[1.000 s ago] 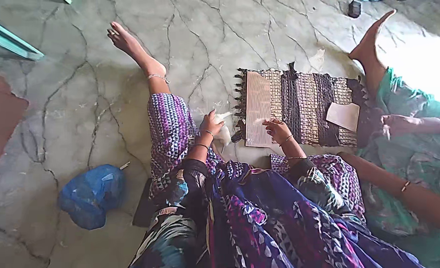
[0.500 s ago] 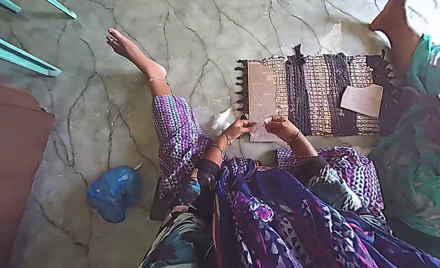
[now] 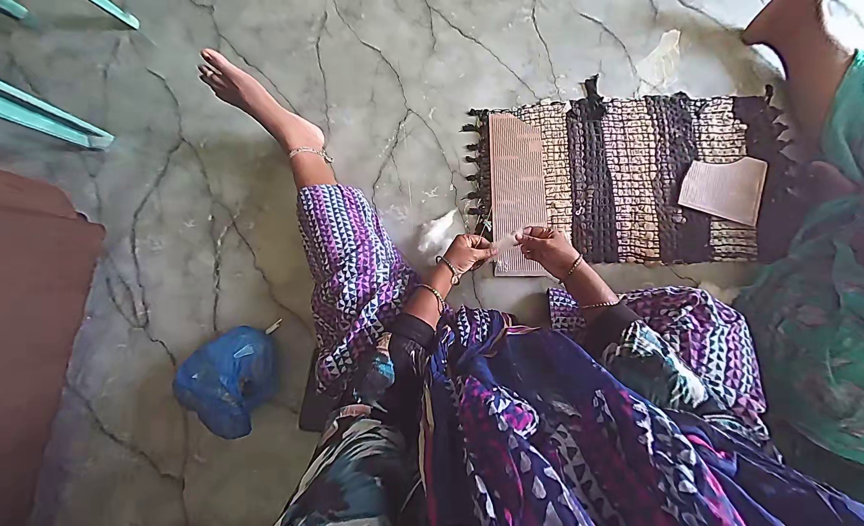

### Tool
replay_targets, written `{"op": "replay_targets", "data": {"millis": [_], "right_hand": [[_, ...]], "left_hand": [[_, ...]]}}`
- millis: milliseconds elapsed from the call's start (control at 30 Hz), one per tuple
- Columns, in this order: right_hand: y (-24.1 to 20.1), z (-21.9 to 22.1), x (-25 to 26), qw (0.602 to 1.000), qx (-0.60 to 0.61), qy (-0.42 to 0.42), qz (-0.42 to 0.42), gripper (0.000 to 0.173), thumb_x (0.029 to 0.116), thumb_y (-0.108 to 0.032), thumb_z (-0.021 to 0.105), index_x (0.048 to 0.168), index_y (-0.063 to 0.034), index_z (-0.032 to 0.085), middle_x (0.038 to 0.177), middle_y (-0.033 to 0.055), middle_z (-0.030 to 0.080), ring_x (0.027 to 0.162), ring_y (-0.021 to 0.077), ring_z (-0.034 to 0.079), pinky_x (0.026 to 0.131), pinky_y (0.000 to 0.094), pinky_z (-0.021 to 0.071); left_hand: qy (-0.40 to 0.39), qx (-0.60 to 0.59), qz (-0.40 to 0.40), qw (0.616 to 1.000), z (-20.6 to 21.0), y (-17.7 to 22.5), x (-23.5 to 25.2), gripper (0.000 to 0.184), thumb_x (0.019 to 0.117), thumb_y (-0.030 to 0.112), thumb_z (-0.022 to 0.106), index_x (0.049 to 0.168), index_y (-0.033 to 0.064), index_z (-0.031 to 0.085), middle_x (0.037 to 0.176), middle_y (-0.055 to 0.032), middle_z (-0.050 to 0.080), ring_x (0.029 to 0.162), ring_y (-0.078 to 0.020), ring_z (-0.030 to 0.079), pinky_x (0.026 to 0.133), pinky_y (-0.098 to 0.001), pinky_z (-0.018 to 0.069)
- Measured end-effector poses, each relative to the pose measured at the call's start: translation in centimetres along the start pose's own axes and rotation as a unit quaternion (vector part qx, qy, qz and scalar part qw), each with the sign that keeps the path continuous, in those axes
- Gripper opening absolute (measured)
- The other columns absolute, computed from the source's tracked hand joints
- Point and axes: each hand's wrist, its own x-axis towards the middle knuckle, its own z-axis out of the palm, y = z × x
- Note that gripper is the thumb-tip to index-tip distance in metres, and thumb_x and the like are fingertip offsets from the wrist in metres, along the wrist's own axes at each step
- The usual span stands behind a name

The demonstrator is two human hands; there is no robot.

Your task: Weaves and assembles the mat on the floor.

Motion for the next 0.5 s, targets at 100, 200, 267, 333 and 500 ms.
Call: {"op": "replay_targets", "data": {"millis": [100,200,267,333,500], "right_hand": [[-0.1,0.3,-0.2,0.999,-0.023,0.015,-0.015,0.017,0.1003,0.002,0.057,0.086,-0.0047,0.065,0.071,-0.0045,0.063,0.057,0.0013,0.051,0.058,0.019,0.0466],[0.0,-0.6,0.3,0.999,-0.01,0.032,-0.034,0.016,0.0997,0.002,0.059,0.087,-0.0042,0.066,0.069,-0.0049,0.064,0.055,0.0005,0.051,0.056,0.0188,0.0464],[-0.4,-1.3,0.4,0.998,0.004,0.056,-0.04,0.013,0.1002,0.0,0.06,0.09,-0.0044,0.065,0.071,-0.0043,0.065,0.055,0.0007,0.052,0.056,0.0188,0.0465],[-0.9,-1.8,0.2,0.996,0.02,0.081,-0.034,0.011,0.1006,-0.002,0.06,0.091,-0.0035,0.065,0.071,-0.0036,0.064,0.055,0.0011,0.051,0.055,0.0187,0.0455],[-1.1,-1.8,0.1,0.997,-0.001,0.08,-0.015,0.009,0.0986,-0.001,0.063,0.09,-0.0021,0.065,0.068,-0.0033,0.061,0.054,0.0016,0.048,0.054,0.0189,0.0431]], "left_hand": [[0.013,0.008,-0.007,1.0,0.2,0.4,-0.2,0.004,0.0928,0.003,0.072,0.092,0.0009,0.069,0.07,0.003,0.061,0.051,0.0022,0.044,0.047,-0.0149,0.0363],[0.048,0.055,-0.028,0.997,0.2,1.4,-0.5,0.008,0.0939,0.005,0.073,0.097,-0.0024,0.07,0.074,-0.0012,0.063,0.055,-0.0001,0.046,0.052,-0.0175,0.0393],[0.08,0.159,-0.052,0.983,-0.2,2.9,-0.5,0.017,0.0954,0.006,0.073,0.106,-0.0071,0.071,0.092,-0.0127,0.069,0.075,-0.0114,0.058,0.072,-0.0276,0.0492],[0.115,0.291,-0.08,0.946,-1.1,3.8,-0.4,0.026,0.0974,0.007,0.07,0.117,-0.0097,0.07,0.116,-0.0255,0.071,0.111,-0.0317,0.068,0.105,-0.0449,0.0493],[0.237,0.407,-0.039,0.882,-0.1,4.6,-1.3,0.069,0.0958,0.019,0.072,0.157,0.007,0.042,0.153,-0.0246,0.048,0.137,-0.0416,0.053,0.111,-0.0578,0.0444]]}}
